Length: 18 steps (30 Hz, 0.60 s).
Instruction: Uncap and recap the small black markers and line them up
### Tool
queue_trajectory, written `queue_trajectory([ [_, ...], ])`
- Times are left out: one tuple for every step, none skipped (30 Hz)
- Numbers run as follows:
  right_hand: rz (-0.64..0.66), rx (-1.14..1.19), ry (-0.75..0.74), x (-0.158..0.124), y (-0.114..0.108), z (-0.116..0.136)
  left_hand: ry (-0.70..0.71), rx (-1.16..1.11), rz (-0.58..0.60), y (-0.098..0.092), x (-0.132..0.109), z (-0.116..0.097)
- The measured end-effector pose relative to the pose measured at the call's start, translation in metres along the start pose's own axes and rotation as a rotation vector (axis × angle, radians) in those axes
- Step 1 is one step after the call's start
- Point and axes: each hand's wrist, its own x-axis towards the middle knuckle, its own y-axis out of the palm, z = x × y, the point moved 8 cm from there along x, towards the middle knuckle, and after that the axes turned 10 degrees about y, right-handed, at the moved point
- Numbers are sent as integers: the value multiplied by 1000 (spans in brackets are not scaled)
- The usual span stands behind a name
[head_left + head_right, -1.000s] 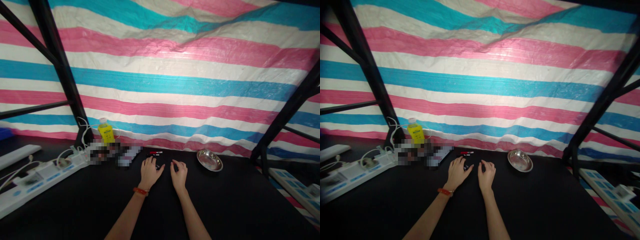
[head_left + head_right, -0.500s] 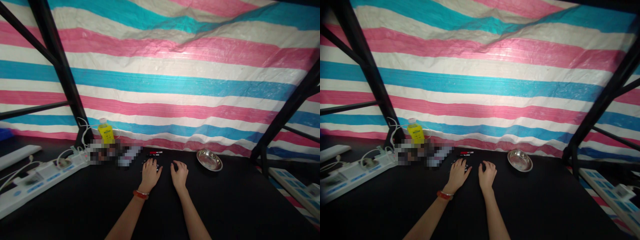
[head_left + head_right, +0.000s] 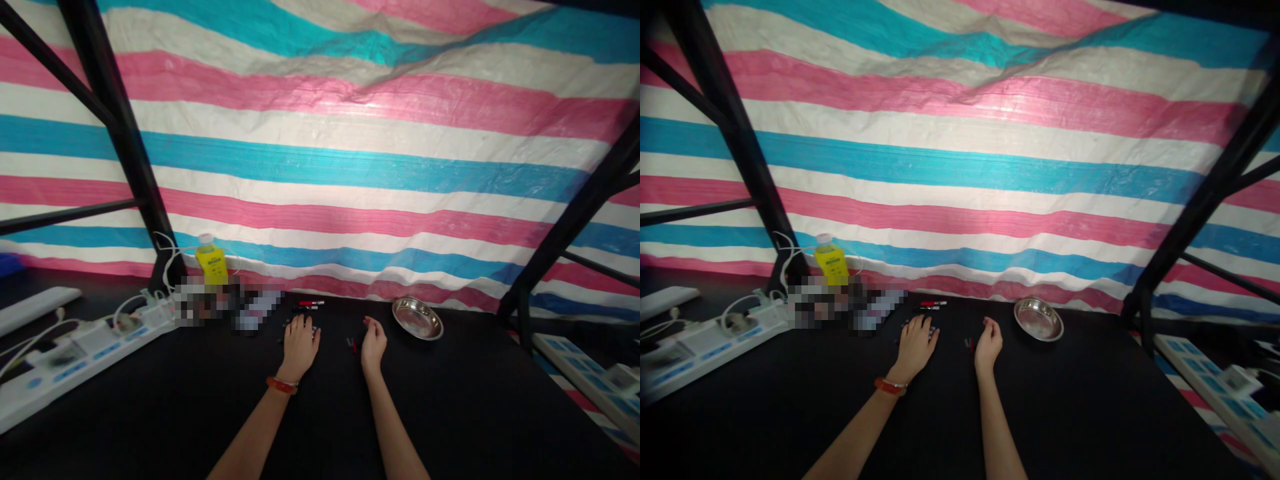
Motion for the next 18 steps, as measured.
queue_trajectory([
  [-2, 33, 13, 2, 0, -3, 2, -12, -7, -1, 1, 0],
  [0, 59, 22, 4, 0, -5, 12, -31, -17, -3, 1, -1],
  [11, 76, 25, 5, 1, -6, 36, -62, -27, -5, 2, -4],
  [25, 84, 23, 5, 3, -7, 76, -103, -31, -7, 3, -8],
  [41, 85, 14, 5, 4, -7, 131, -153, -27, -8, 3, -15],
  [58, 77, 1, 4, 6, -6, 198, -209, -12, -8, 2, -23],
  [71, 64, -13, 4, 7, -5, 266, -264, 14, -8, 1, -33],
  [80, 48, -26, 3, 8, -4, 326, -314, 46, -7, -1, -43],
  [82, 29, -35, 2, 9, -3, 377, -357, 80, -6, -3, -52],
  [80, 9, -41, 1, 9, -3, 414, -391, 111, -4, -5, -61],
  [79, -11, -45, 1, 9, -2, 442, -417, 139, -2, -8, -68],
  [78, -29, -50, 0, 8, -2, 462, -437, 164, 0, -9, -74],
  [80, -46, -55, 0, 8, -2, 473, -450, 184, 1, -11, -79],
  [88, -61, -61, 0, 9, -2, 477, -460, 197, 3, -12, -81],
  [97, -75, -66, 0, 9, -2, 476, -466, 205, 4, -12, -83],
  [107, -87, -72, 0, 10, -2, 472, -470, 207, 4, -12, -83],
  [121, -100, -75, 0, 10, -3, 467, -472, 207, 5, -12, -83],
  [140, -115, -77, -1, 11, -3, 462, -473, 204, 5, -11, -81],
])
